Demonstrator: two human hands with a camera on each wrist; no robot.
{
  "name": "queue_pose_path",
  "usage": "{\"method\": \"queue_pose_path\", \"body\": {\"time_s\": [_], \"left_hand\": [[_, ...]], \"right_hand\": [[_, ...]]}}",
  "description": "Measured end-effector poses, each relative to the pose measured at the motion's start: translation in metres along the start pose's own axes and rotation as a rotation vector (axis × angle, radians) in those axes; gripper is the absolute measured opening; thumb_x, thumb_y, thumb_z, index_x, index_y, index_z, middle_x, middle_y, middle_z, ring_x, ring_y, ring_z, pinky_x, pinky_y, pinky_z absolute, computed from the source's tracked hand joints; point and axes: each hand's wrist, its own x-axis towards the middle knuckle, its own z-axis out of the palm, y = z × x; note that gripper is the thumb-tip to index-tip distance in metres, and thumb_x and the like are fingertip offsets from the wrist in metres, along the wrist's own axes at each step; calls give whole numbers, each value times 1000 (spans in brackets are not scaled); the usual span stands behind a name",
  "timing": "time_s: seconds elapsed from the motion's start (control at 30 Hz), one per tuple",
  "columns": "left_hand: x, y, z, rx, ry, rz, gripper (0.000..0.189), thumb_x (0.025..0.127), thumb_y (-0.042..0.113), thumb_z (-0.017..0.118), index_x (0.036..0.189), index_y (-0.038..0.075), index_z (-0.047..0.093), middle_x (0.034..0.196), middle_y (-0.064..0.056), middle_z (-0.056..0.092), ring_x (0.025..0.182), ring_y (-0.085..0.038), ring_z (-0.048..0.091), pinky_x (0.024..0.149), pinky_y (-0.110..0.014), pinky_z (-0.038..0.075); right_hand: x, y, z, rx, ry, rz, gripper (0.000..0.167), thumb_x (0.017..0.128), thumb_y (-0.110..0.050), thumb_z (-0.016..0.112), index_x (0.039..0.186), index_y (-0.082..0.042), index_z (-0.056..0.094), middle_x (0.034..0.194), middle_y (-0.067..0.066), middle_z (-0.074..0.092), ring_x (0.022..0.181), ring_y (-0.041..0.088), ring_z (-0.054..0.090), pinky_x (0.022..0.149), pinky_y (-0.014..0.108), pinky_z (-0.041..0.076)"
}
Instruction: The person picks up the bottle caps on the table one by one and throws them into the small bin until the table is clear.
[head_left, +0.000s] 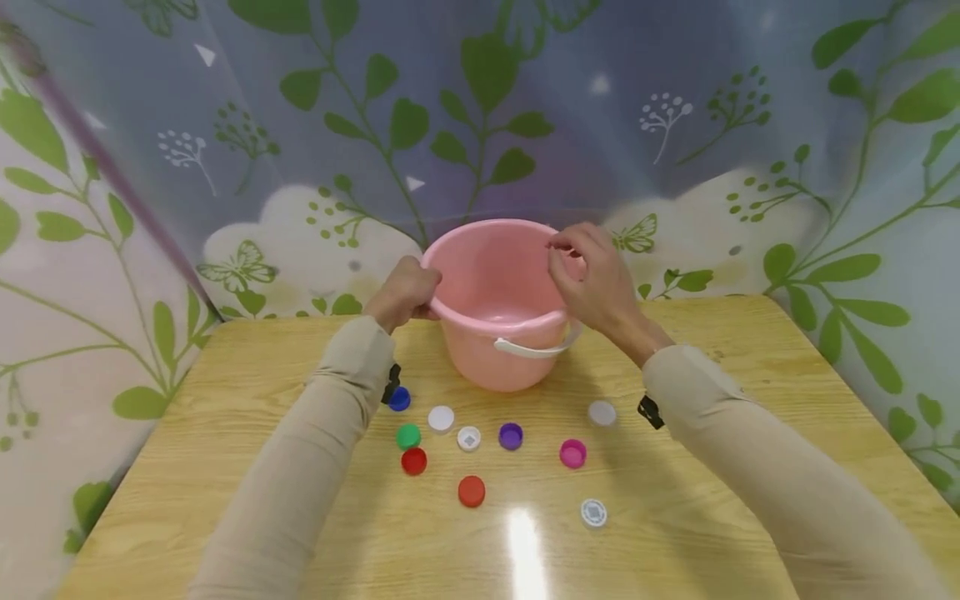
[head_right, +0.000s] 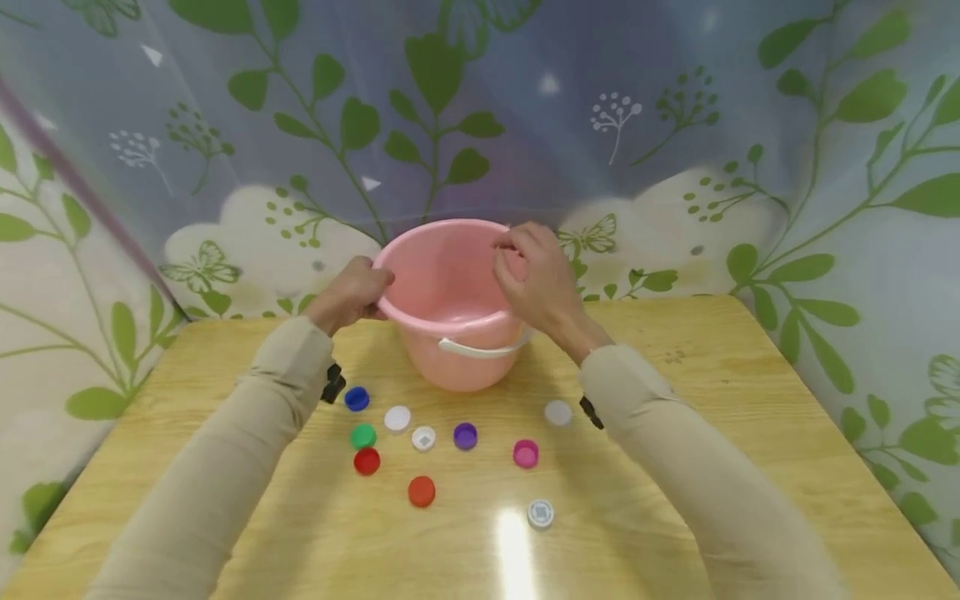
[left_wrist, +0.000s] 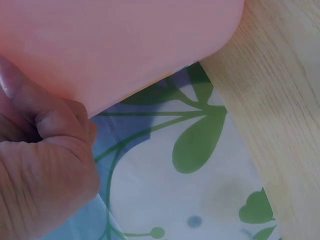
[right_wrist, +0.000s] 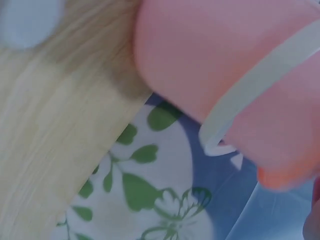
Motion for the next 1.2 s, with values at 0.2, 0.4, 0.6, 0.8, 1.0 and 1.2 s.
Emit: {"method": "queue_pose_path", "body": {"time_s": [0.2,0.4,0.6,0.8,1.0,1.2], "left_hand": [[5,-7,-6,-131,-79,3,31,100,16,45,115,-11,44,69,-14,57,40,-12,54,43,-23,51],[6,-17,-15,-372,-202,-14,43,103,28,44,126,-8,42,88,-14,56,58,-15,59,57,-27,56],[-1,-18,-18,-503,-218,-48,39,101,18,40,133,-3,37,110,-17,43,73,-19,56,69,-28,56],[-5,-20,-22,-514,-259,0,43,102,13,43,137,-11,37,115,-22,43,74,-19,61,77,-30,56],[-5,-26,-24,-556,-276,51,44,102,14,45,135,-14,38,110,-22,47,72,-18,63,74,-28,56],[-5,-29,-23,-560,-265,67,45,102,16,46,136,-13,38,106,-21,49,70,-17,63,71,-26,56]], "right_hand": [[-39,18,-37,-15,-34,-32,13,92,-7,56,100,-2,65,101,7,60,89,21,55,76,38,49],[-83,43,-65,-67,-371,89,18,97,-11,55,111,-5,64,104,6,62,88,18,57,75,38,51],[-123,54,-68,-69,-732,189,31,97,-22,58,124,-8,59,122,7,56,105,24,56,84,44,50],[-147,53,-57,-55,-826,192,34,94,-25,63,124,-9,60,127,6,53,117,26,50,96,46,45],[-159,49,-49,-84,-797,139,33,91,-21,68,121,-12,61,124,4,56,114,24,52,96,46,45],[-162,47,-45,-141,-779,117,35,91,-24,67,124,-12,61,127,6,56,118,28,51,96,49,44]]}}
